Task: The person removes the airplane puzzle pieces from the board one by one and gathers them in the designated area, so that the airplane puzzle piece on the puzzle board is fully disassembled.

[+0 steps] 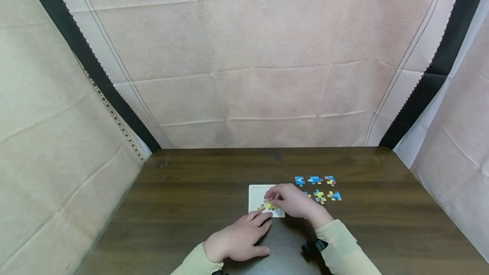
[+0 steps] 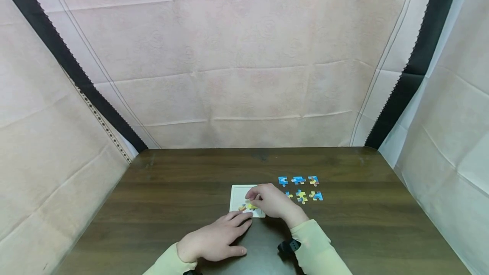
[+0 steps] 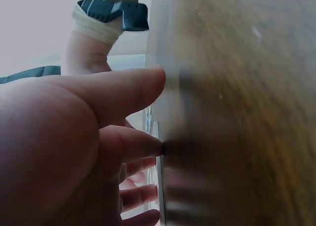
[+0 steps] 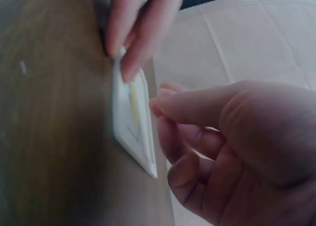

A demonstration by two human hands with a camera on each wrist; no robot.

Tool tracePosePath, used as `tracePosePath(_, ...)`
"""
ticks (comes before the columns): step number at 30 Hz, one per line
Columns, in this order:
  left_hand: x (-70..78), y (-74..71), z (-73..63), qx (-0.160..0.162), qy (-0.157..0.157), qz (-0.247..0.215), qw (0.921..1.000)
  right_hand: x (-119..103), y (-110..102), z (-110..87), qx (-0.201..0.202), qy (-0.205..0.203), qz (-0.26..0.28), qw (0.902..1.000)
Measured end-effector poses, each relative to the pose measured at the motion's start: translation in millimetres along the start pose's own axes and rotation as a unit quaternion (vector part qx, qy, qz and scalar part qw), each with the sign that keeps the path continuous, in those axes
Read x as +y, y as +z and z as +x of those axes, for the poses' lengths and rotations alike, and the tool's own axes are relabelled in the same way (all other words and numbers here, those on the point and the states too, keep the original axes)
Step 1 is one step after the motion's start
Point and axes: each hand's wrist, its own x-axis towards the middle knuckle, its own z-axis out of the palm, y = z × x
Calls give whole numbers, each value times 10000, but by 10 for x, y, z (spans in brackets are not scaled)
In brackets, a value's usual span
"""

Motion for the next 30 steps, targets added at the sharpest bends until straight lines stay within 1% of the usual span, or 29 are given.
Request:
tracePosePath(4,29,-6,9,106,39,111,9999,-27,43,35,-78,-24,-71,9999)
tracePosePath(7,59,-11,29,257,127,200,9994,-26,56,45,-100,-46,-107,9999)
tracePosePath(13,120,-15,103,491,336,115,9982,4,72,64,-79,-10,-194,9998)
tracePosePath(17,160,-12,127,572,338,260,9975,10,80,76,-55,-18,-221,9997)
tracePosePath(23,185,3,118,485,227,437,9976,12,98,79,-89,-37,-285,9995)
tracePosePath(30,160,68,116,255,115,494,9984,21,121,82,-143,65,-249,9996)
